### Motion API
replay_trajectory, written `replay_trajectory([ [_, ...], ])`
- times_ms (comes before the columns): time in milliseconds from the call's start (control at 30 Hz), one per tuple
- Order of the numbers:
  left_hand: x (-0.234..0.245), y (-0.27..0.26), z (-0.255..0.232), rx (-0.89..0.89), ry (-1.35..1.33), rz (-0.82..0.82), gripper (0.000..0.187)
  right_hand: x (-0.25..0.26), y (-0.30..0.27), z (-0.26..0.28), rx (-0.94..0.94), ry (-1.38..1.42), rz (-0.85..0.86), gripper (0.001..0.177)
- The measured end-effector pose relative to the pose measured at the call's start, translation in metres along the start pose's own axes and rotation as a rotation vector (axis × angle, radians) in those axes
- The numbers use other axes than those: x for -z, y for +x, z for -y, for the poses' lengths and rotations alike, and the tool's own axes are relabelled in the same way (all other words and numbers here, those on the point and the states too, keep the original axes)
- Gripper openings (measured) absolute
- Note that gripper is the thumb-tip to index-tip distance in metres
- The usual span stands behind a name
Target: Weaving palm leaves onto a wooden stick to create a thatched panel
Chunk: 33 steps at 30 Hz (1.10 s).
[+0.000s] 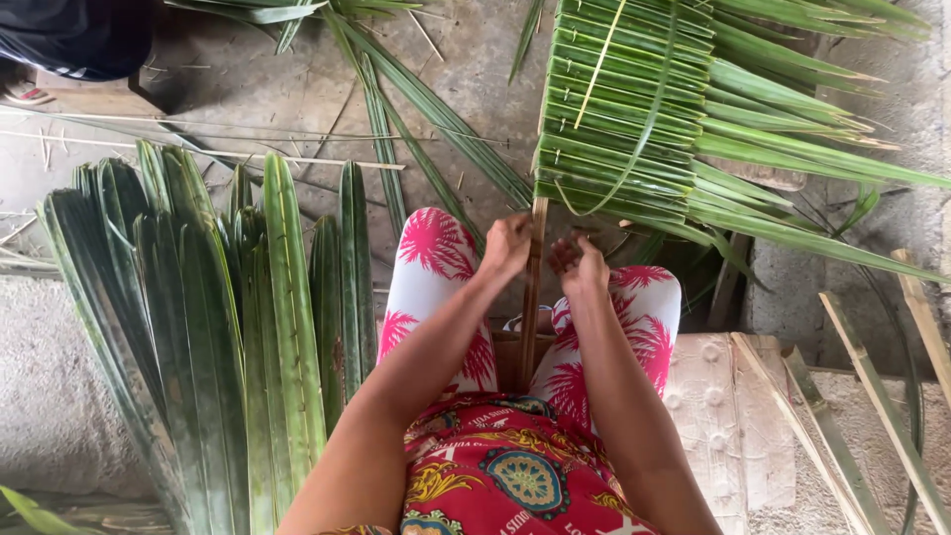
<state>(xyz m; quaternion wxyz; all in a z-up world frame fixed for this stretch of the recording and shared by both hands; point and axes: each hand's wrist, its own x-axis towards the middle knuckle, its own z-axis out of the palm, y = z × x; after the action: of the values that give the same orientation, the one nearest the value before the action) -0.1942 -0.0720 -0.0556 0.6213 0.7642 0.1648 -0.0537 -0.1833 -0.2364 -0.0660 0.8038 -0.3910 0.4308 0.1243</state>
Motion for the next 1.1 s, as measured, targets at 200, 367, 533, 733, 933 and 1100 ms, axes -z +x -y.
replay_trajectory([
  [200,0.156,-0.092,-0.132,-0.395,0.221,-0.241,0.034,-0.018,0.003,0.019,0.192,-0.091,0.046,0.032],
  [367,0.277,-0.124,-0.032,-0.11,0.473,-0.517,0.022,-0.024,0.004,0.017,0.138,-0.201,0.09,0.025],
  [533,0.357,-0.193,0.044,0.017,0.824,-0.79,0.007,-0.028,0.017,0.01,0.121,-0.249,0.116,0.018],
  [733,0.337,-0.227,0.034,0.203,0.932,-0.797,0.049,-0.023,0.017,0.01,0.129,-0.248,0.095,0.021],
  [933,0.315,-0.216,0.025,0.272,1.142,-0.701,0.067,-0.015,0.016,0.019,0.149,-0.23,0.08,0.025],
  [1100,0.304,-0.21,0.041,0.21,1.264,-0.701,0.059,-0.02,-0.016,0.028,0.173,-0.195,0.068,0.026],
])
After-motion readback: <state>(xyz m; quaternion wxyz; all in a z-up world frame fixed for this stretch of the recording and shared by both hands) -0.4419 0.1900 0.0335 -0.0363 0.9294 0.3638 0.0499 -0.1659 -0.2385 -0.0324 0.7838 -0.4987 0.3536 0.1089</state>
